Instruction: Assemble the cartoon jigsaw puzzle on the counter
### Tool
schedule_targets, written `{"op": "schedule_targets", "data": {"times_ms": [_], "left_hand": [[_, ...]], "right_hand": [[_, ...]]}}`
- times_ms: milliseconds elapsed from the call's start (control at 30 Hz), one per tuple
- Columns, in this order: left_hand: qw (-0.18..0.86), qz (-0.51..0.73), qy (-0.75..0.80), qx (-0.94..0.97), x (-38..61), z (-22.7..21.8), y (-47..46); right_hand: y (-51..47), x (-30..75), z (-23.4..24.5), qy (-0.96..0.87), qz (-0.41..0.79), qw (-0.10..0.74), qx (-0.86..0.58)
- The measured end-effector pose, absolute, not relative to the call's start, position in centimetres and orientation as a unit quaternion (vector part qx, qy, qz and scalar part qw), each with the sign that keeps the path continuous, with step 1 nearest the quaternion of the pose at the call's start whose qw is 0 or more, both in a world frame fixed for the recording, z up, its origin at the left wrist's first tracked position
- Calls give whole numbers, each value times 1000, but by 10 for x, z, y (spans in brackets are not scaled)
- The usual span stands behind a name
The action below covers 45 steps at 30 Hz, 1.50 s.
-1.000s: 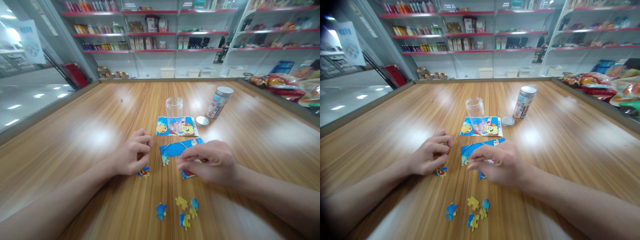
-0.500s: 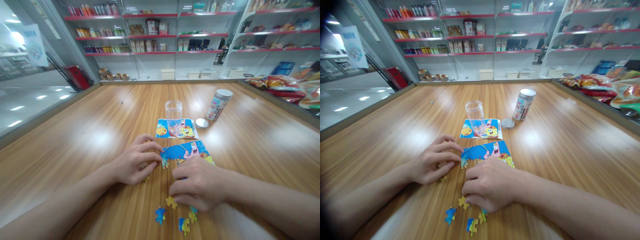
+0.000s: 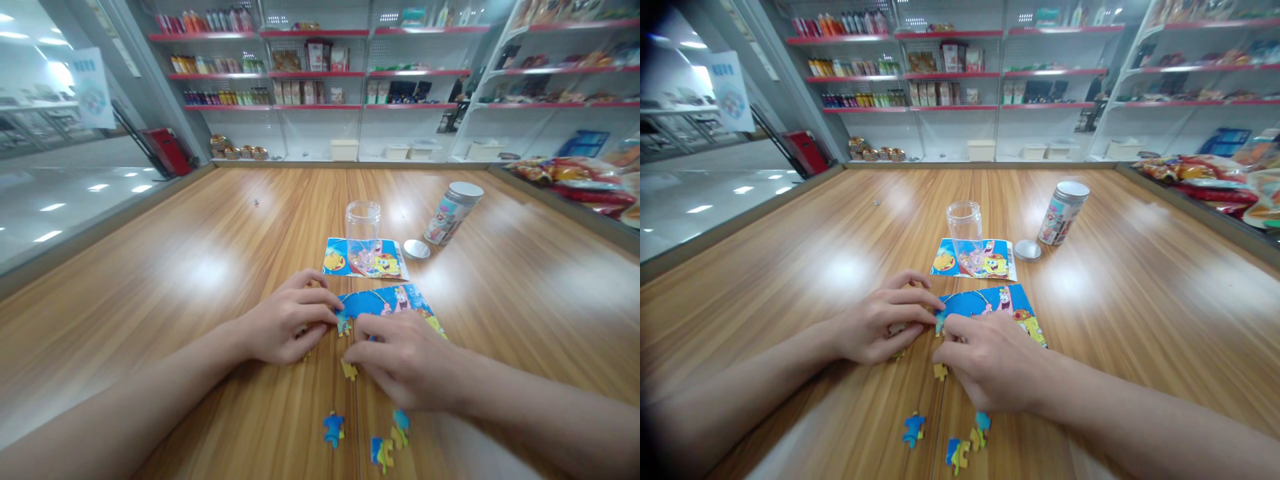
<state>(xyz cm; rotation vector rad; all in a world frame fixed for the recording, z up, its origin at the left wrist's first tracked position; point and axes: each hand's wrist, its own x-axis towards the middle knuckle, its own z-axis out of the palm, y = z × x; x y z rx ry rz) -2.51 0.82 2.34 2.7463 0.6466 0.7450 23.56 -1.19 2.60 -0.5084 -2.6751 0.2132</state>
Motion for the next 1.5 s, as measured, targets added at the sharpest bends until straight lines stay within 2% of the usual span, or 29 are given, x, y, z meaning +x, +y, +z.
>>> {"op": "schedule_targets", "data": {"times_ms": [133,267,733,1167,1400,1500], "left_hand": [[107,251,221,937,-25,22,8],[98,260,209,938,-25,22,8],[135,259,173,941,-22,27,8],[155,245,160,944,-21,28,8],[161,250,158,942,-21,28,8],[159,255,158,941,-20,27,9]], "right_hand": [[-14,234,28,-939,108,199,-259],[-16,234,26,-942,112,172,-266],[-12,231,23,-922,150,160,-318],[-6,228,17,-926,121,197,-299],[-5,229,18,-946,83,174,-261],[-5,229,19,-946,82,193,-249]]}}
